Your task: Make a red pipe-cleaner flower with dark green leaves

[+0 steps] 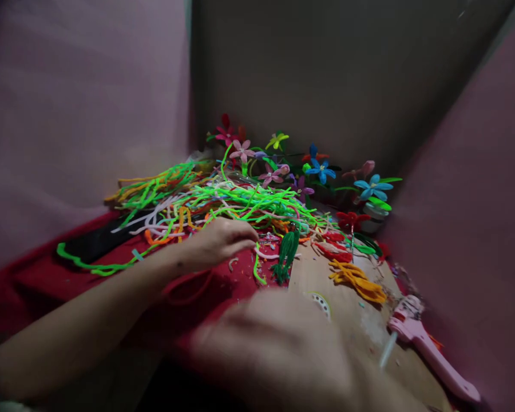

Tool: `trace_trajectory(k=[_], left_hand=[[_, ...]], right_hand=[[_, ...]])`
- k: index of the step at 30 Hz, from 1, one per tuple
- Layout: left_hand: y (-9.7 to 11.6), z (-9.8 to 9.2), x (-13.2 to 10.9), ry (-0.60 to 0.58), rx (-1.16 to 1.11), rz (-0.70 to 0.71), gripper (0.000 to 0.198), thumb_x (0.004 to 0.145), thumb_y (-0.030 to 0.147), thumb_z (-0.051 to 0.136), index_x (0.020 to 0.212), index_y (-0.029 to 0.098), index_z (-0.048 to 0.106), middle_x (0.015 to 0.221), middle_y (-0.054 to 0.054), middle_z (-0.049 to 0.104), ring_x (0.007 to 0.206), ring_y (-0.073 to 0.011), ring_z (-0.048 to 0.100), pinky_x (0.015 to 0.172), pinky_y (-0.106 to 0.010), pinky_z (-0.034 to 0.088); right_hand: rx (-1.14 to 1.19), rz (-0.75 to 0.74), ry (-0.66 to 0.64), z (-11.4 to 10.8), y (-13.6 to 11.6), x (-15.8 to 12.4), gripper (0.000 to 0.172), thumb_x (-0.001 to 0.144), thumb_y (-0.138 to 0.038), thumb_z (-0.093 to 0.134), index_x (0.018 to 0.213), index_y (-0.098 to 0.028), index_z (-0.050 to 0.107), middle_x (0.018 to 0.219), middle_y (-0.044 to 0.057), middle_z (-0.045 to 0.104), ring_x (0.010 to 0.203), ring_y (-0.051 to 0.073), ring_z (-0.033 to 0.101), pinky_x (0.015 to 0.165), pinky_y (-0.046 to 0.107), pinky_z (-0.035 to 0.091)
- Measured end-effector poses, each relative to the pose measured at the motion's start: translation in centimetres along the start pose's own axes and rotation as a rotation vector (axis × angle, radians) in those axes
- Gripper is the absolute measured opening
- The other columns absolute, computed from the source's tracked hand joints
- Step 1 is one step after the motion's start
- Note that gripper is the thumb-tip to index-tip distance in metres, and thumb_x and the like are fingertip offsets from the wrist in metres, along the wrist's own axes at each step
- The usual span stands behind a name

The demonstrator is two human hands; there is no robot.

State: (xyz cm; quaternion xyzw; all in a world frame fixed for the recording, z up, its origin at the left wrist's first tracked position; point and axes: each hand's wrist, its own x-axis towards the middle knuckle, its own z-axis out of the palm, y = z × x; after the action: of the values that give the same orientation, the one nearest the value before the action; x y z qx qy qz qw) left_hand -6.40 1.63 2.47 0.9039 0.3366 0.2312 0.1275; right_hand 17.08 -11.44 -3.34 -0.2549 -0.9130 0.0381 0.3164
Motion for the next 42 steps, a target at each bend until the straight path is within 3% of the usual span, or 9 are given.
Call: trace_trajectory(k=[1, 3, 7, 11, 17, 22, 28, 36, 42], left_hand=[[-0.1, -1.1, -0.8, -0.020, -0.001, -0.025, 0.021, 0.087, 0.026, 0.047, 0.094, 0.016, 0.064, 0.089, -0.004, 0.068, 0.081, -0.0135, 0.061, 0.073, -0.023, 0.043], [-0.4, -2.7, -2.8, -0.122, 0.093, -0.070, 0.019, 0.085, 0.027, 0.049, 0.094, 0.018, 0.063, 0.086, -0.003, 0.066, 0.077, -0.0137, 0.059, 0.069, -0.023, 0.042], [-1.2, -2.1, -6.8, -0.263, 0.384, -0.187, 0.016, 0.082, 0.026, 0.051, 0.093, 0.017, 0.059, 0.091, -0.007, 0.062, 0.078, -0.0181, 0.057, 0.066, -0.027, 0.043], [-2.1, 0.7, -8.4, -0.262, 0.505, -0.211, 0.028, 0.089, 0.018, 0.033, 0.107, 0.016, 0.055, 0.095, -0.010, 0.058, 0.080, -0.0192, 0.055, 0.070, -0.031, 0.044], [-3.1, 3.0, -7.2, -0.149, 0.609, -0.181, 0.030, 0.090, 0.018, 0.033, 0.112, 0.013, 0.054, 0.095, -0.012, 0.056, 0.085, -0.0205, 0.052, 0.076, -0.033, 0.045], [-3.9, 3.0, -6.1, -0.149, 0.659, -0.159, 0.032, 0.090, 0.016, 0.031, 0.113, 0.015, 0.054, 0.094, -0.011, 0.057, 0.083, -0.0216, 0.052, 0.073, -0.034, 0.046], [-5.1, 3.0, -6.4, -0.102, 0.590, -0.129, 0.030, 0.089, 0.021, 0.037, 0.115, 0.014, 0.051, 0.102, -0.013, 0.055, 0.091, -0.0226, 0.050, 0.078, -0.035, 0.046], [-4.4, 2.8, -5.2, -0.140, 0.514, -0.124, 0.023, 0.089, 0.025, 0.037, 0.103, 0.016, 0.054, 0.096, -0.010, 0.055, 0.084, -0.0198, 0.050, 0.073, -0.033, 0.044], [-3.3, 1.9, -3.4, -0.126, 0.519, -0.019, 0.020, 0.088, 0.016, 0.037, 0.086, 0.015, 0.057, 0.088, -0.008, 0.059, 0.076, -0.0172, 0.051, 0.069, -0.030, 0.043]], right_hand=[[0.015, 0.050, 0.047, -1.2, 1.2, 2.4, 0.034, 0.088, -0.028, 0.048, 0.122, -0.033, 0.054, 0.100, 0.003, 0.067, 0.090, 0.020, 0.064, 0.071, 0.033, 0.055], [0.122, 0.322, 0.308, -2.7, 3.3, 6.0, 0.028, 0.087, -0.024, 0.051, 0.112, -0.030, 0.060, 0.085, 0.002, 0.069, 0.073, 0.017, 0.065, 0.062, 0.031, 0.054], [0.318, 0.545, 0.550, -2.1, 6.0, 7.3, 0.016, 0.084, -0.028, 0.056, 0.096, -0.025, 0.067, 0.067, 0.001, 0.066, 0.056, 0.014, 0.060, 0.047, 0.027, 0.047], [0.364, 0.579, 0.504, -0.9, 7.2, 6.2, 0.016, 0.083, -0.029, 0.057, 0.092, -0.020, 0.068, 0.065, 0.002, 0.065, 0.054, 0.013, 0.059, 0.047, 0.026, 0.046], [0.406, 0.597, 0.428, -1.3, 7.8, 6.8, 0.015, 0.083, -0.028, 0.057, 0.089, -0.019, 0.068, 0.061, 0.001, 0.063, 0.052, 0.011, 0.058, 0.046, 0.023, 0.046], [0.233, 0.594, 0.481, -0.5, 8.4, 5.7, 0.016, 0.084, -0.026, 0.057, 0.093, -0.020, 0.068, 0.063, 0.001, 0.064, 0.053, 0.011, 0.058, 0.048, 0.022, 0.047], [0.111, 0.572, 0.408, 0.0, 8.4, 4.2, 0.020, 0.085, -0.024, 0.055, 0.101, -0.021, 0.066, 0.066, 0.000, 0.065, 0.053, 0.011, 0.060, 0.049, 0.022, 0.050], [-0.141, 0.339, 0.312, 0.3, 8.9, 3.2, 0.027, 0.084, -0.022, 0.055, 0.110, -0.028, 0.060, 0.071, 0.000, 0.071, 0.058, 0.016, 0.068, 0.053, 0.023, 0.054], [-0.181, 0.321, 0.308, 0.4, 8.8, 3.3, 0.024, 0.086, -0.024, 0.053, 0.109, -0.029, 0.059, 0.069, -0.001, 0.070, 0.055, 0.013, 0.067, 0.052, 0.021, 0.053]])
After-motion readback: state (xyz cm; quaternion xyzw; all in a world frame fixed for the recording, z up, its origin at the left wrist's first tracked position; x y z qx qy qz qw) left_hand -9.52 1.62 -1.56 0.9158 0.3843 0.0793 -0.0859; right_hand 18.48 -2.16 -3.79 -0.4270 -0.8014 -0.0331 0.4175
